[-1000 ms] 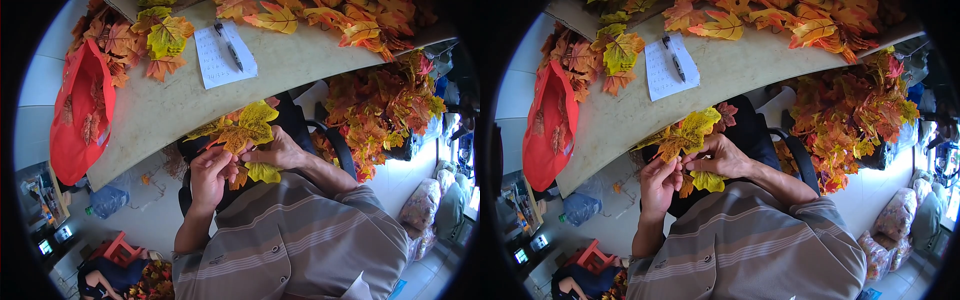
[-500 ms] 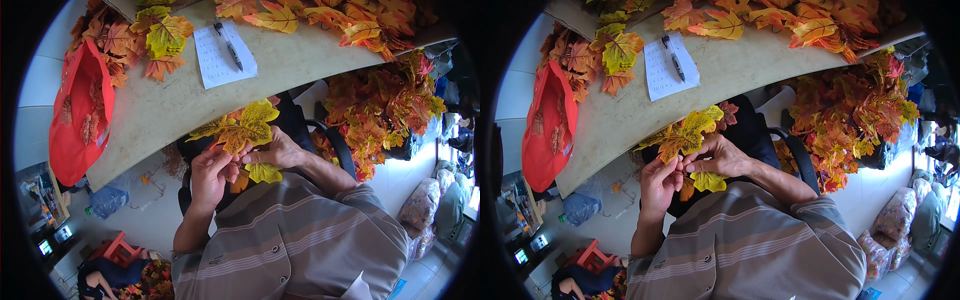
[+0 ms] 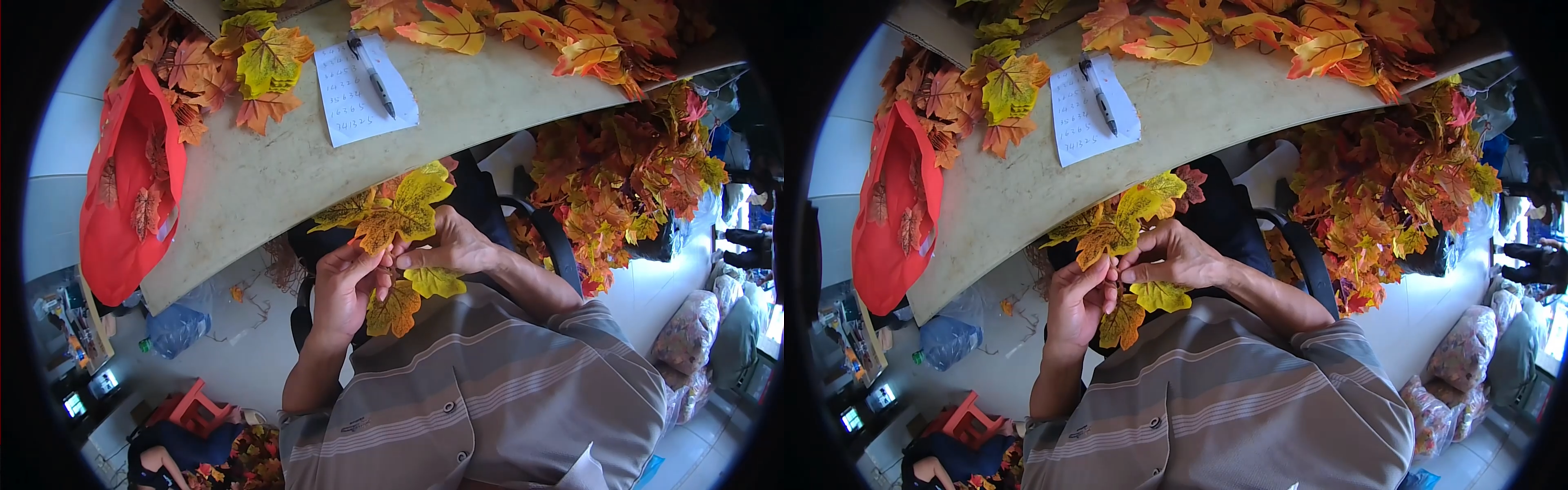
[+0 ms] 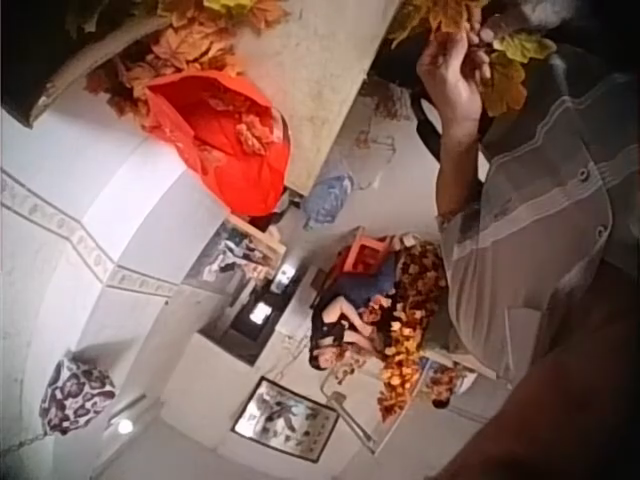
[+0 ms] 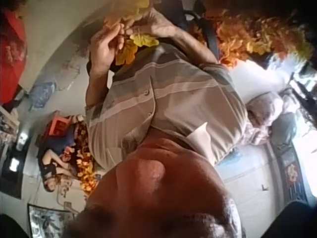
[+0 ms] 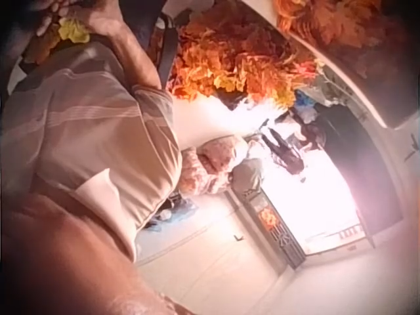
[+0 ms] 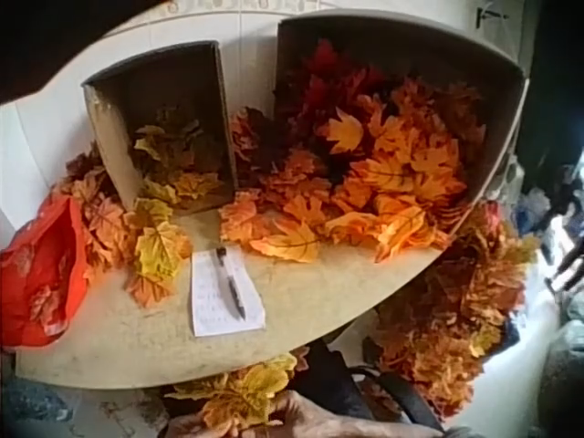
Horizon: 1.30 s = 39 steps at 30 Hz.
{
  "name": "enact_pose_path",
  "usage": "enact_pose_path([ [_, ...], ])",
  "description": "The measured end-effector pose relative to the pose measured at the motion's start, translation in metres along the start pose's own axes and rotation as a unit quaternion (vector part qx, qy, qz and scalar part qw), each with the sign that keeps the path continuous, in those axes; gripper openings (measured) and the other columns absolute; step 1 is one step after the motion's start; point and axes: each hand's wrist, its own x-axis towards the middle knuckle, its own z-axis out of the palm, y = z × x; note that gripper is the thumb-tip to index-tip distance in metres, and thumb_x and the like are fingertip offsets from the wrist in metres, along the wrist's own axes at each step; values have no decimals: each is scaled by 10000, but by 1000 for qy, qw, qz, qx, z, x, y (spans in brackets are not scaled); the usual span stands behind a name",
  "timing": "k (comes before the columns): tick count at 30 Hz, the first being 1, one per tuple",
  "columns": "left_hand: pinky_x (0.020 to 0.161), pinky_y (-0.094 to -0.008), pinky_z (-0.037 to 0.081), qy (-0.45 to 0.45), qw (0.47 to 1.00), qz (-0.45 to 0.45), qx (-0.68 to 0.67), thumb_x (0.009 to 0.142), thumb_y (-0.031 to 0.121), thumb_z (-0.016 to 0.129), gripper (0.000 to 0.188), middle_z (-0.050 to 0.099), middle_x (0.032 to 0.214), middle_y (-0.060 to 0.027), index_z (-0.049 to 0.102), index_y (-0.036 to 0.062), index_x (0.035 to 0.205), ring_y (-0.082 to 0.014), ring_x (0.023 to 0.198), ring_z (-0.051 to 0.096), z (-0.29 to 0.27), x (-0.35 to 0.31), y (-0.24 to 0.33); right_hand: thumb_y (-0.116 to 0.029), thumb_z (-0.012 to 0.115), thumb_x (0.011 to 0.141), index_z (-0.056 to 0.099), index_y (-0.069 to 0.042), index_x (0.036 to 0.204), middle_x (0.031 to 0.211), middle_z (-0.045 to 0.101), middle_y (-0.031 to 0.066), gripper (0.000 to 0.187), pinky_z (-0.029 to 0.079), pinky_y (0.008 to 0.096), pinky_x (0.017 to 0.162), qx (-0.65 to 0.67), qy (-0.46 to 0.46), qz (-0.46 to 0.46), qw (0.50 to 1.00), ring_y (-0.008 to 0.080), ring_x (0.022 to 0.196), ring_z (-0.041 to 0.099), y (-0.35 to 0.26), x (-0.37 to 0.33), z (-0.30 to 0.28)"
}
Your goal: The recorder is assembling bunches of artificial maple leaves by grouping several leaves together and tying their stems with thin wire.
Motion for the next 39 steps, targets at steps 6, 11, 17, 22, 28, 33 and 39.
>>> enact_pose_path([
  [6, 478, -249, 442, -2, 1000, 7, -8, 883, 83, 594, 130, 631, 812, -93, 640, -33, 920, -123, 581, 564, -4, -2, -2, -68, 729, 793, 702, -6, 889, 803, 672, 35, 118, 462, 221, 668, -83, 23, -69, 994, 67, 754, 582, 5, 1, 2],
  [11, 481, -252, 425, -16, 999, 22, 27, 880, 80, 586, 150, 610, 777, -93, 624, -55, 932, -131, 565, 548, 0, 3, -2, -50, 743, 774, 690, -15, 841, 778, 653, 11, 92, 440, 217, 644, -101, 81, -90, 988, 57, 740, 565, 2, -4, 6],
  [17, 501, -198, 387, 21, 996, 30, 80, 911, 151, 568, 149, 573, 826, -31, 598, 17, 968, -79, 638, 511, 11, 7, -4, -61, 711, 767, 642, -7, 821, 785, 640, 90, 103, 487, 315, 673, -234, 96, -283, 925, 225, 747, 620, 4, -5, -4],
  [22, 504, -223, 436, 34, 995, 25, 86, 903, 155, 573, 156, 601, 790, -66, 587, 11, 959, -112, 590, 528, -3, 17, -12, -86, 669, 750, 640, -21, 804, 784, 631, 116, 89, 487, 372, 680, -280, 131, -361, 880, 290, 765, 604, 17, -3, 2],
  [28, 503, -225, 464, 11, 990, -6, 140, 912, 159, 547, 145, 589, 755, -53, 587, 21, 932, -113, 582, 546, 5, 22, -17, -115, 649, 745, 618, -39, 770, 748, 578, 107, 85, 471, 383, 627, -363, 179, -362, 839, 290, 753, 591, 16, -19, -2],
  [33, 745, -373, 515, 21, 987, -46, 152, 799, 322, 711, 378, 658, 851, -164, 633, 14, 1004, -308, 753, 631, -11, 18, -21, -102, 648, 748, 617, -24, 778, 744, 592, 104, 89, 477, 359, 625, -367, 180, -332, 850, 263, 729, 601, 15, -18, 5],
  [39, 574, -245, 511, 8, 996, 28, 83, 935, 150, 492, 207, 647, 873, -78, 610, 1, 1016, -124, 677, 608, 6, 19, -29, -97, 650, 784, 626, -34, 794, 743, 653, 102, 68, 505, 305, 607, -243, 135, -257, 925, 215, 682, 644, 22, -13, -4],
])
